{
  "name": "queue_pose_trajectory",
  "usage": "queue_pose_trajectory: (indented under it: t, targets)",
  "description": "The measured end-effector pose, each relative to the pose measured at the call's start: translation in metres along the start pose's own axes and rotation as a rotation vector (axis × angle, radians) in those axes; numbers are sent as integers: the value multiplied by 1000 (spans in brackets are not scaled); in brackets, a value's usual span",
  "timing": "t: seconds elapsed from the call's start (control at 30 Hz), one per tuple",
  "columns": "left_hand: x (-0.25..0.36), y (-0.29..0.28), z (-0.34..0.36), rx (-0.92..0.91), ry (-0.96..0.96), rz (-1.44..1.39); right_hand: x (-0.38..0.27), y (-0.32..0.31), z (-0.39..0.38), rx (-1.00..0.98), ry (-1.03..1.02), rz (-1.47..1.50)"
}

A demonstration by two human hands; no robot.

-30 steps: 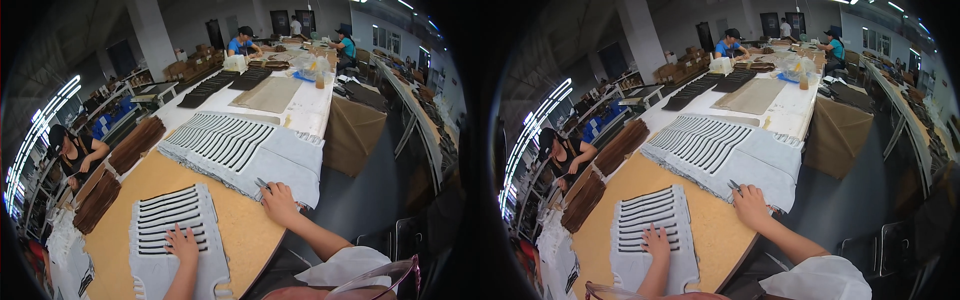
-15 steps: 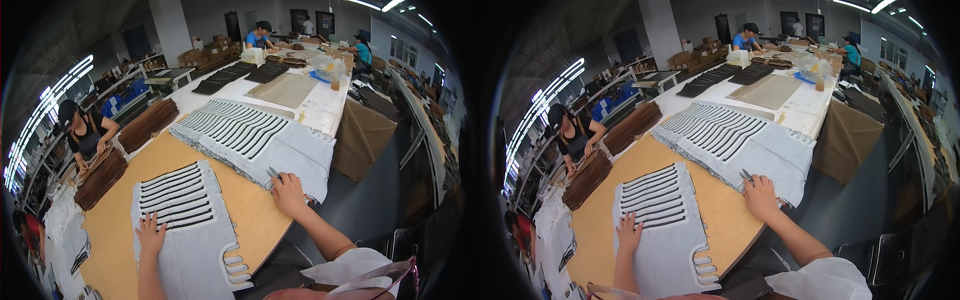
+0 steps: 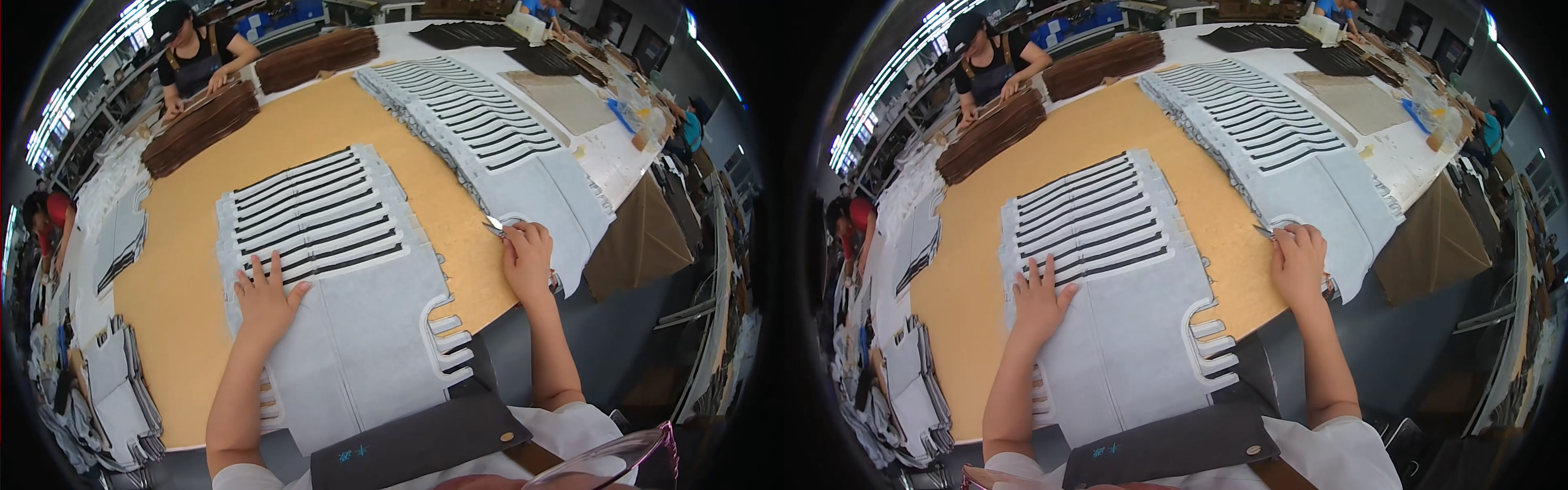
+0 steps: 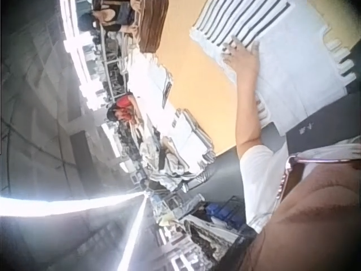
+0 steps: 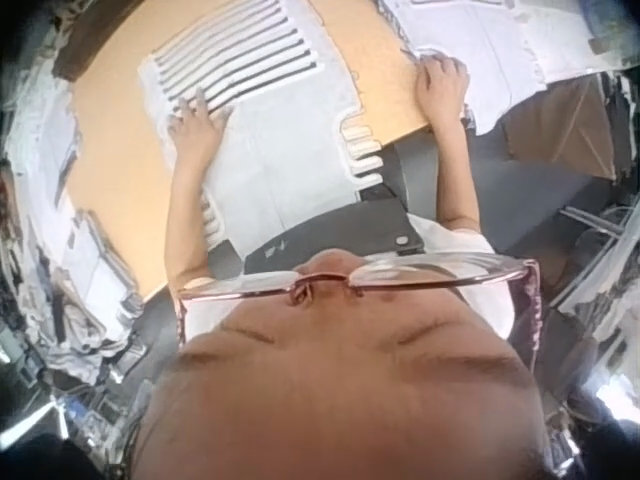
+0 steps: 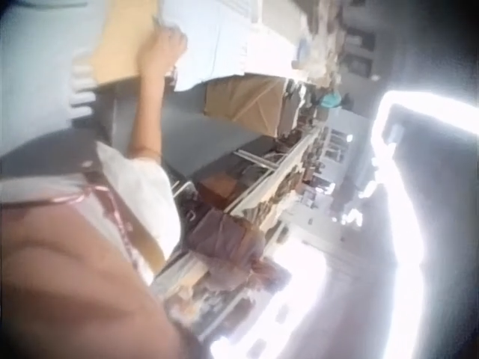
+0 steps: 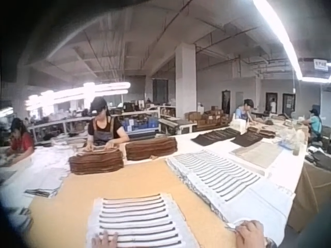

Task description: Trim and organize leather panels for a garment or accessory using scissors.

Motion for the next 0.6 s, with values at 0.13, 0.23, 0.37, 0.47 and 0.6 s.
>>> queue_pose_trajectory:
  t: [0.13,0.23,0.37,0.47,0.6]
  targets:
    - [-6,-1,-10,158,-25,37,-76,-9,-25,-232,-114,302]
    - [-7,-5,-3,176,-47,41,-146,11,-55,-497,-324,229]
    - [-15,1,1,145,-75,25,-168,59,-62,-583,-419,38]
    - [-16,10,-4,121,-65,-27,-170,72,-40,-738,-407,115]
    - [5,5,-21,21,-31,-53,-166,76,-30,-749,-447,74]
Point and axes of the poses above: each hand's wrist, its own z-axis towards the middle knuckle, its own y-axis out of the palm, x = y × z, the point moved 10 cm from there along z, towards the middle knuckle, and after that the axes turned 13 degrees about y, right-handed, at the moved point
